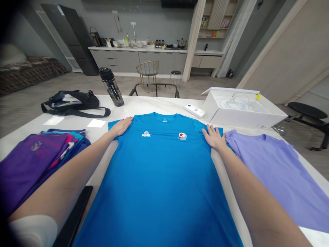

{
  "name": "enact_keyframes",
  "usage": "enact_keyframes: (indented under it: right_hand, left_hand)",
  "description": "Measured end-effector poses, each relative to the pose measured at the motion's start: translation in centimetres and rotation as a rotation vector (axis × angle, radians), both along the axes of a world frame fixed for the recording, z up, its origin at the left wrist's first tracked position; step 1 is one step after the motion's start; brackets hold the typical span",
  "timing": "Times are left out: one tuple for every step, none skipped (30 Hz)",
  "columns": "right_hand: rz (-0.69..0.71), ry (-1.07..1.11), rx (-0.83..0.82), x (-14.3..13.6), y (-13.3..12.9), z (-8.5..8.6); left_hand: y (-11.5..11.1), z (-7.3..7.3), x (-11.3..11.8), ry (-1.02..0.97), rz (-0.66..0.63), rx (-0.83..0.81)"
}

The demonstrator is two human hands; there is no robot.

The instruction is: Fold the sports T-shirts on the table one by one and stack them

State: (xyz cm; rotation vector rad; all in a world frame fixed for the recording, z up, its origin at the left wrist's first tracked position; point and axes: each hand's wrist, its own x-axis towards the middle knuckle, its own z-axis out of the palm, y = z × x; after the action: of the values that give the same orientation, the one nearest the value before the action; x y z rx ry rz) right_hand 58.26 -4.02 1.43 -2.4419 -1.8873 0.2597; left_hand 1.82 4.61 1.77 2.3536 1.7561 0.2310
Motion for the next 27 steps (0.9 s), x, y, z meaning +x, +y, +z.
enact_keyframes:
  right_hand:
    - [0.015,-0.012,0.006,0.1,0.0,-0.1]
    - [0.032,-0.024,0.018,0.2,-0.1,-0.1]
    - [0.049,-0.039,0.038,0.3,-0.2,0.0]
    - [0.064,-0.057,0.073,0.2,-0.4,0.1]
    - [0.076,-0.081,0.125,0.1,-0.6,0.3]
    - [0.085,-0.109,0.190,-0.3,-0.9,0.6]
    - [0.095,-0.137,0.260,-0.9,-1.3,0.9]
    - [0.109,-0.160,0.325,-1.7,-1.6,1.3]
    - [0.130,-0.170,0.377,-2.8,-1.8,1.6]
    - [0.160,-0.166,0.408,-4.1,-2.1,1.9]
    - [0.195,-0.148,0.418,-5.7,-2.2,2.1]
    - [0.230,-0.122,0.406,-7.3,-2.3,2.2]
    - [0.253,-0.088,0.379,-8.9,-2.3,2.2]
    - [0.245,-0.050,0.330,-10.4,-2.2,2.1]
    - [0.194,-0.013,0.262,-11.7,-2.1,1.9]
    - [0.142,0.014,0.189,-12.7,-1.9,1.7]
    - [0.107,0.026,0.133,-13.4,-1.8,1.5]
    - [0.082,0.029,0.092,-13.8,-1.6,1.2]
    - [0.075,0.024,0.070,-13.9,-1.5,1.0]
    - [0.080,0.015,0.064,-13.9,-1.5,0.8]
    - [0.086,0.007,0.065,-13.8,-1.4,0.7]
    - [0.089,0.001,0.068,-13.6,-1.4,0.6]
    - [0.090,-0.005,0.070,-13.4,-1.4,0.5]
    - [0.093,-0.011,0.071,-13.3,-1.4,0.4]
    - [0.095,-0.017,0.072,-13.3,-1.5,0.4]
    - [0.097,-0.021,0.072,-13.2,-1.5,0.4]
    - [0.098,-0.024,0.074,-13.2,-1.5,0.4]
  left_hand:
    - [-0.2,0.3,-0.1,-0.035,0.031,0.038]
    - [-0.6,0.6,-0.2,-0.065,0.072,0.086]
    - [-1.1,0.9,-0.3,-0.087,0.113,0.140]
    - [-1.7,1.3,-0.3,-0.099,0.141,0.191]
    - [-2.4,1.6,-0.2,-0.103,0.147,0.234]
    - [-3.1,2.0,0.0,-0.104,0.135,0.266]
    - [-3.8,2.2,0.3,-0.102,0.113,0.285]
    - [-4.4,2.4,0.7,-0.099,0.095,0.287]
    - [-5.0,2.5,1.1,-0.092,0.090,0.271]
    - [-5.4,2.4,1.7,-0.083,0.100,0.236]
    - [-5.7,2.2,2.2,-0.068,0.127,0.183]
    - [-5.9,2.0,2.7,-0.046,0.162,0.119]
    - [-6.0,1.7,3.0,-0.019,0.196,0.058]
    - [-5.9,1.3,3.2,0.007,0.224,0.008]
    - [-5.7,1.0,3.2,0.029,0.247,-0.028]
    - [-5.5,0.7,2.9,0.044,0.262,-0.057]
    - [-5.2,0.5,2.6,0.050,0.272,-0.075]
    - [-5.0,0.3,2.1,0.051,0.279,-0.085]
    - [-4.7,0.2,1.7,0.051,0.288,-0.091]
    - [-4.4,0.1,1.2,0.053,0.297,-0.092]
    - [-4.2,0.0,0.8,0.059,0.307,-0.088]
    - [-4.1,-0.1,0.4,0.065,0.317,-0.082]
    - [-4.0,-0.1,0.2,0.070,0.329,-0.077]
    - [-3.9,-0.2,0.1,0.074,0.345,-0.078]
    - [-3.9,-0.2,0.1,0.076,0.364,-0.082]
    - [-3.9,-0.3,0.1,0.078,0.384,-0.085]
    - [-3.8,-0.3,0.2,0.080,0.404,-0.086]
